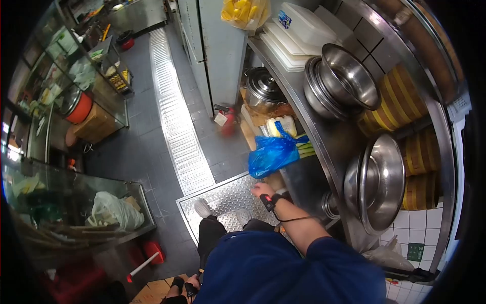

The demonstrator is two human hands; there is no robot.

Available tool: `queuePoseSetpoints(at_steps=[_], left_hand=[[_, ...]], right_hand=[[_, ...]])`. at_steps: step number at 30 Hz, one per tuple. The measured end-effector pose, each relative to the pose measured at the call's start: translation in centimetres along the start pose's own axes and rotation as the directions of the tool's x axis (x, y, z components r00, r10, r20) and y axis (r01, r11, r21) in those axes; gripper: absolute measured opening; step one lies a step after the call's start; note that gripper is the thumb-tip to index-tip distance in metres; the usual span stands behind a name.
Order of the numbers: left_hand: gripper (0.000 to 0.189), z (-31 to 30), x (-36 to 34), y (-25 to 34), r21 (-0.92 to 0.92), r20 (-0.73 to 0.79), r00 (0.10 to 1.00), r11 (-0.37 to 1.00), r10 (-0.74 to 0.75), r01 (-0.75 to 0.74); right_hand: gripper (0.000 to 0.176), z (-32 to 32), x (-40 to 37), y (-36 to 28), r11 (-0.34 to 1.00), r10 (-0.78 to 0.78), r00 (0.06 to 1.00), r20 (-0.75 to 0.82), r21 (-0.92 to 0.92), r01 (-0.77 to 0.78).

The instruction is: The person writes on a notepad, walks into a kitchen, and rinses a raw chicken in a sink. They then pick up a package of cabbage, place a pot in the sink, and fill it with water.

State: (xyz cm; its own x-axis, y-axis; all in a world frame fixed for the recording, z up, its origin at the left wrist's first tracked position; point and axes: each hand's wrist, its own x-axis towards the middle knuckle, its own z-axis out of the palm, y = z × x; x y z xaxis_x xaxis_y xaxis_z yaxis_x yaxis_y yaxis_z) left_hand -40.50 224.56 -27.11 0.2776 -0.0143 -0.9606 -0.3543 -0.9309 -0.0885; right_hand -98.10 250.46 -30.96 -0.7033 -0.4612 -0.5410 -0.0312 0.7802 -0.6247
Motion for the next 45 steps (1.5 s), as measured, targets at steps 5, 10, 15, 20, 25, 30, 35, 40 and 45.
queuePoseSetpoints(at_steps=[5, 10, 15, 20, 25, 30, 35, 40, 45], left_hand=[[0.026, 1.0, 0.4, 9.5, 0.051, 0.077, 0.995, 0.996, 0.068, -0.072], [0.02, 0.3, 1.2, 24.6, 0.055, 0.152, 0.967, 0.975, 0.205, -0.215], [0.01, 3.2, -4.2, 40.6, 0.066, 0.083, 0.872, 0.87, 0.483, -0.489], [0.011, 8.5, -10.7, 45.4, 0.16, 0.14, 0.804, 0.788, 0.578, -0.594], [0.011, 12.2, -14.1, 39.9, 0.193, 0.092, 0.822, 0.799, 0.562, -0.569], [0.01, 11.2, -13.1, 34.9, 0.26, 0.206, 0.907, 0.873, 0.367, -0.413], [0.009, 14.7, -13.6, 34.0, 0.386, 0.042, 0.938, 0.86, 0.345, -0.334], [0.014, 21.3, -15.9, 35.4, 0.414, 0.111, 0.892, 0.796, 0.437, -0.441], [0.015, 27.0, -19.7, 35.3, 0.293, 0.226, 0.843, 0.791, 0.488, -0.537]], right_hand=[[0.045, -1.1, 2.1, -7.0, 0.844, 0.292, 0.952, 0.086, 0.445, -0.299], [0.04, 0.7, 4.7, -7.6, 0.41, 0.427, 0.903, 0.053, 0.878, -0.245], [0.051, -2.7, 7.4, -11.9, 0.065, 0.539, 0.835, -0.113, 0.994, 0.093], [0.052, -6.9, 13.2, -11.2, -0.03, 0.557, 0.799, -0.227, 0.956, 0.292], [0.057, -9.0, 21.0, -7.6, -0.124, 0.609, 0.762, -0.22, 0.923, 0.365], [0.049, -10.1, 24.1, -3.9, -0.078, 0.725, 0.679, -0.117, 0.965, 0.249], [0.027, -7.3, 22.5, 5.7, 0.077, 0.755, 0.654, -0.046, 0.997, -0.019], [0.029, -6.5, 24.1, 3.4, 0.05, 0.93, 0.347, -0.117, 0.979, 0.196], [0.03, -8.9, 27.4, 4.4, -0.191, 0.916, 0.398, -0.043, 0.827, 0.529]])
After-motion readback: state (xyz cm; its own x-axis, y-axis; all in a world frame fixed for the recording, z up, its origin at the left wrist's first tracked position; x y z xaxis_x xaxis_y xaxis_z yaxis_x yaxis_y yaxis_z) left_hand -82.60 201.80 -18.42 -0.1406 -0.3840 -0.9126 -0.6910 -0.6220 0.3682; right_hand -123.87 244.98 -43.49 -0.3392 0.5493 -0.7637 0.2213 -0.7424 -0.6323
